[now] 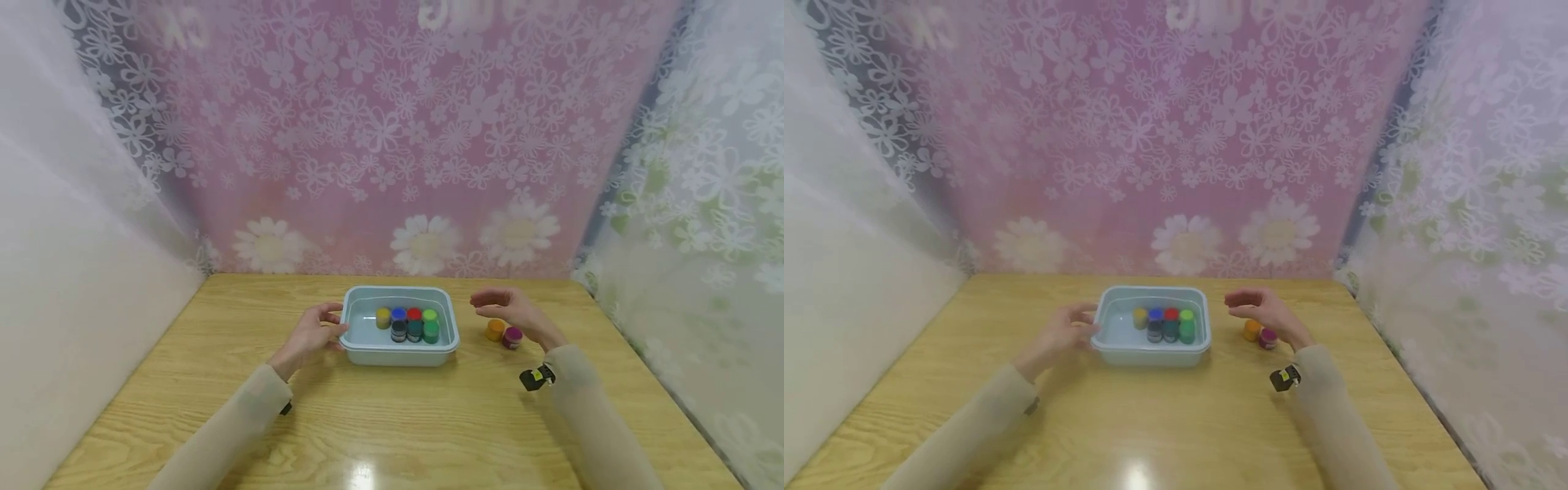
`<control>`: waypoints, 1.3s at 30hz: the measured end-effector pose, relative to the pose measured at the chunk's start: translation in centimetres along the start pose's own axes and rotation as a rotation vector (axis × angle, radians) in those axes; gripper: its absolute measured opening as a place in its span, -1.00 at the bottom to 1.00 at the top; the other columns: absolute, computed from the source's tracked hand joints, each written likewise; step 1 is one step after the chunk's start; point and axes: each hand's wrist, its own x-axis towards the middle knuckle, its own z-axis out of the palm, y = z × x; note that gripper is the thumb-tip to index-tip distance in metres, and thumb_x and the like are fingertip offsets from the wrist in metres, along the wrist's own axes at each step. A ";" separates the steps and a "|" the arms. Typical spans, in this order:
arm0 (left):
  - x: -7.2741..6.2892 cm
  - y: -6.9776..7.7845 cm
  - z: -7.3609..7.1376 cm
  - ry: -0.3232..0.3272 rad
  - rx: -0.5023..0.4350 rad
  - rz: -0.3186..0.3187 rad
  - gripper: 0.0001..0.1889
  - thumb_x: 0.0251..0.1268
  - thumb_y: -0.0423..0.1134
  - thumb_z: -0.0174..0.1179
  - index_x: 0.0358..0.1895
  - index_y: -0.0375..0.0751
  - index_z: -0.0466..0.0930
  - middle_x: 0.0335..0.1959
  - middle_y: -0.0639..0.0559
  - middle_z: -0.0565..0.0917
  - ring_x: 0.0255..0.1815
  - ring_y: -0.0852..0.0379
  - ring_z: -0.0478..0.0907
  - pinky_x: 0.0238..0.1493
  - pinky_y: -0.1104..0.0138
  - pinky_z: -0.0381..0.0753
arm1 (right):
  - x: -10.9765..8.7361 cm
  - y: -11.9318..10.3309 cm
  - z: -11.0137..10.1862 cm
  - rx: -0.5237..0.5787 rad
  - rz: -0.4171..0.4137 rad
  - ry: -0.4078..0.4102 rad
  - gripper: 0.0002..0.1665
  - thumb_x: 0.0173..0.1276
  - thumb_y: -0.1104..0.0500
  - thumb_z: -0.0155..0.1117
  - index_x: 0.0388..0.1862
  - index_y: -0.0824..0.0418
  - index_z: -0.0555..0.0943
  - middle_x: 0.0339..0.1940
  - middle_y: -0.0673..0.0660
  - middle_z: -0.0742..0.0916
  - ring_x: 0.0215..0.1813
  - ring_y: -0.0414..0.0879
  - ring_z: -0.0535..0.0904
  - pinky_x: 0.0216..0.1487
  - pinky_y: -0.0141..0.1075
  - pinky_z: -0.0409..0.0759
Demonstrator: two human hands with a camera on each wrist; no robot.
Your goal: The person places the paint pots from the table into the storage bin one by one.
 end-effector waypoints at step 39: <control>0.6 -0.6 0.0 -0.001 -0.038 0.005 -0.43 0.30 -0.44 0.24 0.38 -0.22 0.37 -0.06 -0.21 0.45 -0.26 -0.01 0.57 -0.18 -0.05 0.74 | -3.2 5.7 -4.0 -0.194 0.041 -0.117 -0.57 0.25 0.19 0.43 0.10 0.25 0.64 0.13 0.31 0.65 0.12 0.13 0.56 -0.01 -0.43 0.59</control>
